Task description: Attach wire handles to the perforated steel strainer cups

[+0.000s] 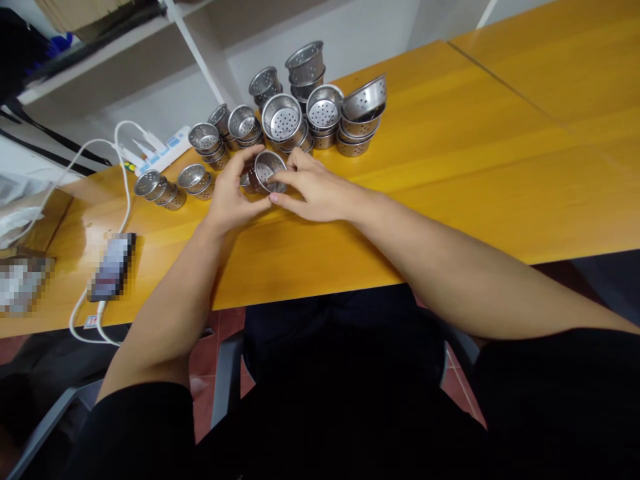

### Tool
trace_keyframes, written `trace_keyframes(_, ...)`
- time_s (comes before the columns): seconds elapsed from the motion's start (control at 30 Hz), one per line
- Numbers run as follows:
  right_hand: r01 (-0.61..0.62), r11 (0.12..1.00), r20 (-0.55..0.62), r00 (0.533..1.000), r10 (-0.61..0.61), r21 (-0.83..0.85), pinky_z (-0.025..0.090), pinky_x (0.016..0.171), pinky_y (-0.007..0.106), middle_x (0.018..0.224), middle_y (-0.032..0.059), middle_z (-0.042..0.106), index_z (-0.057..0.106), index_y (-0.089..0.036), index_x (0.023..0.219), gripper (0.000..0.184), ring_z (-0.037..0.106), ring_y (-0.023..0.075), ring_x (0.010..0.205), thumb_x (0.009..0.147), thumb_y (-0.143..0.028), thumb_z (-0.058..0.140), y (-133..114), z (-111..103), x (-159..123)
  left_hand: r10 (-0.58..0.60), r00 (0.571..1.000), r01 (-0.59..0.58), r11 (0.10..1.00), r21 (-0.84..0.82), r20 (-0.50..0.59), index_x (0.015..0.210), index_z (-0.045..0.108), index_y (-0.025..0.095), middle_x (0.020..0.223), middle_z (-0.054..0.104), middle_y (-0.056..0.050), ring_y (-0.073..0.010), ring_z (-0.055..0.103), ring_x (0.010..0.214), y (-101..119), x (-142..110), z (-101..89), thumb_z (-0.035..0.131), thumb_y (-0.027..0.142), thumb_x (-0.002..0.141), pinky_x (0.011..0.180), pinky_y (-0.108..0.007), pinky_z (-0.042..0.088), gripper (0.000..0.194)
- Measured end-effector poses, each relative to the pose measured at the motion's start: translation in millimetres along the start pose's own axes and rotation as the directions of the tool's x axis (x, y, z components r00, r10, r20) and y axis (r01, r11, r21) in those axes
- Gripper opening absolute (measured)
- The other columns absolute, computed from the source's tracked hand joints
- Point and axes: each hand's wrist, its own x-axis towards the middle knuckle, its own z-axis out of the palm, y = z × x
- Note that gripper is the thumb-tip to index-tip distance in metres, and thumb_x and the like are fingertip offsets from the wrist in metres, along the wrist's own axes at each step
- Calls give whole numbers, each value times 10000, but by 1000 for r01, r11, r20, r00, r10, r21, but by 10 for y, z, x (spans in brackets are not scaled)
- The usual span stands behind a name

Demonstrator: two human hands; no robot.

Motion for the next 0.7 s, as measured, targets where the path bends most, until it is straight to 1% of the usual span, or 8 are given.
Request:
trace_keyframes(0.1,-29,1000,3,1000,29,1,515,1285,612,1410,170,649,812,-288,1428,539,590,413,1379,1162,-724,640,1,-20,-2,-36,999,36,999,-21,-10,1599,657,333,1736,694,-107,-480,578,1746,16,28,-25,968,916,848,1514,-694,470,1000)
trace_keyframes(0.17,-51,999,-16,999,51,5,509,1291,626,1437,169,664,799,-303,1411,509,593,423,1385,1150,-718,664,-11,-45,-3,-29,1000,29,999,-16,3,1588,673,336,1725,701,-112,-488,560,1752,7,39,-42,984,889,853,1522,-703,453,972)
trace_keyframes(0.23,-71,997,-48,996,71,9,492,1309,642,1467,168,674,793,-306,1376,485,601,434,1401,1148,-718,676,-25,-67,1,2,1000,-1,1000,-4,21,1595,672,345,1723,703,-113,-486,566,1739,-9,42,-46,962,901,870,1524,-704,445,959)
trace_keyframes(0.37,-71,997,-109,991,74,30,481,1323,656,1489,163,674,792,-292,1264,473,615,451,1448,1141,-744,722,-26,-82,17,103,994,-105,994,43,48,1646,635,353,1726,696,-107,-454,583,1722,-45,35,-19,835,957,951,1535,-689,419,943)
trace_keyframes(0.5,-79,997,-109,991,81,27,502,1299,678,1454,166,688,796,-293,1223,465,625,466,1448,1116,-746,787,-1,-89,24,123,988,-131,988,85,89,1675,603,372,1728,686,-102,-438,588,1716,-55,34,8,761,979,992,1537,-683,409,927)
trace_keyframes(0.6,-88,996,-103,991,89,15,507,1299,685,1439,162,697,798,-301,1212,454,629,466,1442,1122,-745,780,11,-93,20,128,986,-137,987,83,109,1679,601,368,1730,679,-114,-441,589,1709,-44,41,-4,759,971,999,1533,-674,414,923)
trace_keyframes(0.7,-83,997,-117,990,83,6,496,1319,698,1436,173,699,812,-306,1254,418,626,470,1442,1141,-705,762,3,-86,13,101,991,-106,993,49,85,1654,632,351,1722,681,-127,-473,574,1714,-31,51,-40,843,968,937,1537,-684,402,969)
